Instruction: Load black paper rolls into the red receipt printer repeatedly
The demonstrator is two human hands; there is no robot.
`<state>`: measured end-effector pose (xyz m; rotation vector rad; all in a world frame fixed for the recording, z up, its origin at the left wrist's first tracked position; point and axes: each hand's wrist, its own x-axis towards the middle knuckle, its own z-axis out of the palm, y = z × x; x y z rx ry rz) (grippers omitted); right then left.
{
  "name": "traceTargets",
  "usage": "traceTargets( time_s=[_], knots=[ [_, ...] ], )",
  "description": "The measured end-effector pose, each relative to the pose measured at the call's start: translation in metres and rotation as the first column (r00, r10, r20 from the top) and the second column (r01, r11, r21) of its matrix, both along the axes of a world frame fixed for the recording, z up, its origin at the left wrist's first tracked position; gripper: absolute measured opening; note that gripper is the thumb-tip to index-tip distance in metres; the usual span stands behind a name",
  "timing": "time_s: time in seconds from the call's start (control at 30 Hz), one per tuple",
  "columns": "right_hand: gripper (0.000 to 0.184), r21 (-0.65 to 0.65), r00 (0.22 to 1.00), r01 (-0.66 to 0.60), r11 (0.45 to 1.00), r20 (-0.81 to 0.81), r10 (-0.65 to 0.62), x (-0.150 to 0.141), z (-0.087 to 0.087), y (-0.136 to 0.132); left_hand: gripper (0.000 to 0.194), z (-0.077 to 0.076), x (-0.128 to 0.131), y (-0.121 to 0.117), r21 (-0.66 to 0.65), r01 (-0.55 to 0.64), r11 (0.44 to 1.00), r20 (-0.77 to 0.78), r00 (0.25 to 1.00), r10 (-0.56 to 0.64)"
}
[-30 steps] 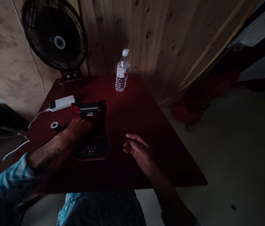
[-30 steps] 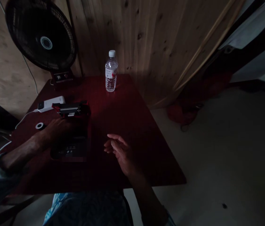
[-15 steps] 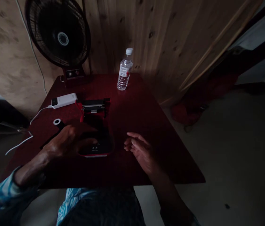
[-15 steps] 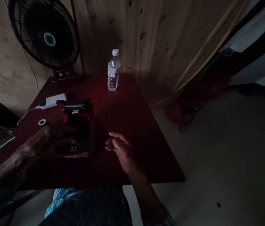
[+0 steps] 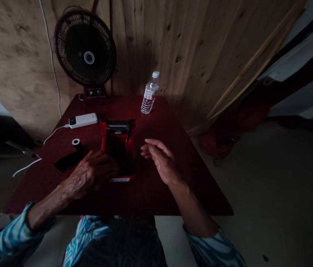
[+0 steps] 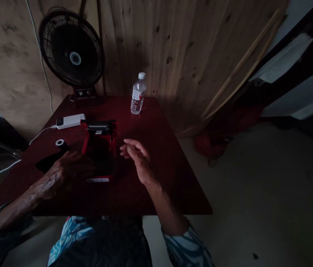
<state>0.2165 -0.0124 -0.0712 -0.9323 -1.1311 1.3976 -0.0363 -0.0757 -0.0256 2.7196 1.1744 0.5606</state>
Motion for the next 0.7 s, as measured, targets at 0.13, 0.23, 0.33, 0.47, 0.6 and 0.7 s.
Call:
traceTargets(
  time_s=[0.13, 0.23, 0.33, 0.47, 0.6, 0.7],
  knots=[
    [0.042, 0.229, 0.987, -0.011, 0.973, 0.158, -0.026, -0.022, 0.014, 0.042, 0.024, 0.000, 0.003, -0.008, 0.036, -0.032, 0.999, -0.019, 0.999, 0.033],
    [0.048, 0.351, 0.953, -0.076, 0.933, 0.302, -0.036, -0.038, 0.020, 0.073, 0.025, -0.002, 0.002, -0.012, 0.095, -0.027, 0.995, -0.015, 0.999, 0.029],
    [0.055, 0.383, 0.913, -0.109, 0.918, 0.403, -0.060, -0.048, 0.021, 0.088, 0.025, -0.009, -0.002, -0.014, 0.185, 0.009, 0.983, 0.019, 1.000, -0.013],
    [0.054, 0.428, 0.898, -0.102, 0.898, 0.427, -0.102, -0.047, 0.021, 0.085, 0.023, -0.018, -0.005, -0.015, 0.269, 0.036, 0.963, 0.063, 0.997, -0.055],
    [0.048, 0.518, 0.880, -0.095, 0.850, 0.443, -0.172, -0.038, 0.015, 0.054, 0.021, -0.027, -0.004, -0.016, 0.276, -0.003, 0.961, 0.096, 0.995, -0.024],
    [0.043, 0.545, 0.856, -0.075, 0.835, 0.465, -0.226, -0.029, -0.003, 0.018, 0.022, -0.032, -0.006, -0.018, 0.270, -0.017, 0.963, 0.142, 0.990, -0.023]
  ],
)
